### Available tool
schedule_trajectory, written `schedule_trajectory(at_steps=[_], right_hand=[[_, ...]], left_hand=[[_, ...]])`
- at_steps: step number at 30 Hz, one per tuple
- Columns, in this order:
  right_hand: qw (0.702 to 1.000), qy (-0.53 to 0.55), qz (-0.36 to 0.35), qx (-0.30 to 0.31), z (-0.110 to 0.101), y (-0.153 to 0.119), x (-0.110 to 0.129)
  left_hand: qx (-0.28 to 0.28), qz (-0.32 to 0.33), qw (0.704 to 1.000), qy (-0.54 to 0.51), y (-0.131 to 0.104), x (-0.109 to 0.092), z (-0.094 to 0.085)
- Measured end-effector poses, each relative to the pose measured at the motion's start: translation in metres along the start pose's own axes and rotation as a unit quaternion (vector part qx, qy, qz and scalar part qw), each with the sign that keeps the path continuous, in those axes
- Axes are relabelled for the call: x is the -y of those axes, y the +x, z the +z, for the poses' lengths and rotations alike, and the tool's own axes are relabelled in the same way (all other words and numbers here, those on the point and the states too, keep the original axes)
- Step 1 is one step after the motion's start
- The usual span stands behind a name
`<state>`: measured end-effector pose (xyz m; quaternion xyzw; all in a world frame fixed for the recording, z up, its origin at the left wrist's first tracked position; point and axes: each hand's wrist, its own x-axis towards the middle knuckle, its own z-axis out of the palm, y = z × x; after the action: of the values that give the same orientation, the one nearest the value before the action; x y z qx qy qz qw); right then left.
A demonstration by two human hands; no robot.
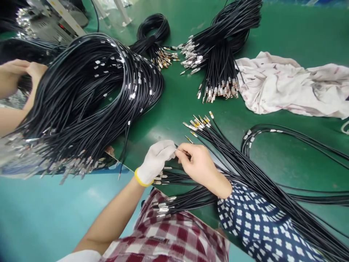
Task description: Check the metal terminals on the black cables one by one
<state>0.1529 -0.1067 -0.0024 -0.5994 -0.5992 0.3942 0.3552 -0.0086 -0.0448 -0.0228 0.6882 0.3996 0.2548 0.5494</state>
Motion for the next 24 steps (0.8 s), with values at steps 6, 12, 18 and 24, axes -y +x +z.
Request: schedule_trajectory(at_steps=[6,12,18,24], right_hand=[[0.992,0.125,0.018,-0.002,0.001,0.001,-0.008],[0.983,0.182,0.038,0.0,0.002,-0.002,-0.012],[0.972,0.225,0.061,-0.012,0.001,0.001,-0.01],[0.973,0.226,0.051,-0.009,-0.002,0.003,-0.009]], left_hand=[[-0.022,-0.024,0.998,-0.061,0.002,-0.007,0.001],[-0.09,-0.056,0.984,-0.145,0.003,-0.009,0.002],[-0.1,-0.027,0.993,-0.052,0.0,-0.008,0.002],[-0.095,0.021,0.995,0.009,0.0,-0.007,0.001]])
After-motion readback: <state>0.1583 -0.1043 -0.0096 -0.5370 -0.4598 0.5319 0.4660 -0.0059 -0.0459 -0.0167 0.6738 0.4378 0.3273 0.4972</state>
